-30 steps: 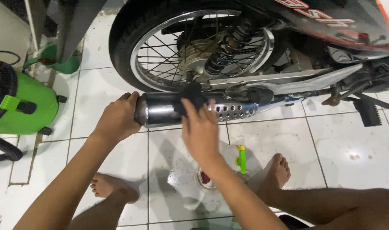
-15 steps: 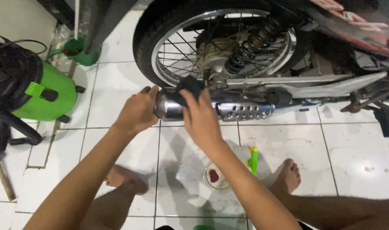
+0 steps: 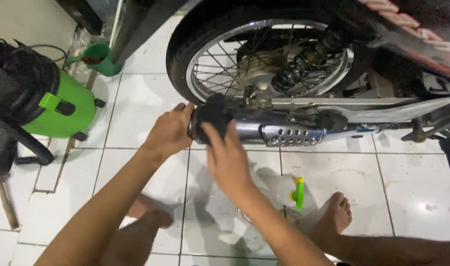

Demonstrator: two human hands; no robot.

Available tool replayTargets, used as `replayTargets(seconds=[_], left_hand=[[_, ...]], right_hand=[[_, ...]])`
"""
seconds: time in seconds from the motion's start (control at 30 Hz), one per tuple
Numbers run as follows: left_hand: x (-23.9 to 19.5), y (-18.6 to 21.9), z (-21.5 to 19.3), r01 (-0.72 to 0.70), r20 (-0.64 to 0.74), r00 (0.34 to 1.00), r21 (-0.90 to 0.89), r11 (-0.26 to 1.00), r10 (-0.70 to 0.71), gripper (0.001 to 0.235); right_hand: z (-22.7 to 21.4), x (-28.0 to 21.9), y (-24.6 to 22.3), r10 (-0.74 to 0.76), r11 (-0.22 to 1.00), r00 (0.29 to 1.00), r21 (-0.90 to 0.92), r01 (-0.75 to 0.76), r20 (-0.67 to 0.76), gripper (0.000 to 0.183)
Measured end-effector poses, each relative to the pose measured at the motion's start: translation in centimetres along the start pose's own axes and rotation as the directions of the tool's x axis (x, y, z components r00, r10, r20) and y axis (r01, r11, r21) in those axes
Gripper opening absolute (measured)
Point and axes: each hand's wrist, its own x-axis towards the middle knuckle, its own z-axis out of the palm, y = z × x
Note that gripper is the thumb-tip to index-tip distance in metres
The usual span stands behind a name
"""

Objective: The person cleans a motorcycle exhaust pipe using a black cloth and a spray bottle, then applies a red polishing substance with a small pad. The person wipes the exhaust repeatedly, sprays liquid onto the cloth, and rubs the surface to polish it.

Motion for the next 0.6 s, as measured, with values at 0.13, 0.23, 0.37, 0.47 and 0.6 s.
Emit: replayTargets(seconds=[0.13, 0.23, 0.37, 0.47, 0.6], left_hand=[[-0.4, 0.1, -0.1, -0.022, -0.054, 0.998, -0.051, 0.998, 0.020, 0.058], [-0.5, 0.7, -0.7, -0.005, -0.044, 0.999, -0.058, 0.998, 0.003, 0.053], [-0.8, 0.5, -0.2, -0.014, -0.057, 0.998, -0.028, 1.000, 0.013, 0.059], [-0.8, 0.7, -0.3, -0.027, -0.081, 0.996, -0.018, 0.999, 0.026, 0.057], [-0.5, 0.0, 0.0, -0.039, -0.077, 0.996, -0.014, 0.999, 0.038, 0.058]], right_hand=[[-0.5, -2.3, 0.3, -0.118, 0.992, 0.993, 0.047, 0.118, 0.001, 0.051], [-2.0, -4.1, 1.3, -0.021, 1.000, 0.997, 0.017, 0.020, 0.073, 0.060], [-1.6, -3.3, 1.0, 0.135, 0.985, 0.988, 0.117, -0.126, -0.079, 0.050], [0.1, -2.6, -0.7, 0.082, 0.990, 0.994, 0.117, -0.073, -0.074, 0.052], [-0.4, -2.8, -0.8, 0.002, 0.995, 1.000, 0.098, 0.001, -0.022, 0.053]])
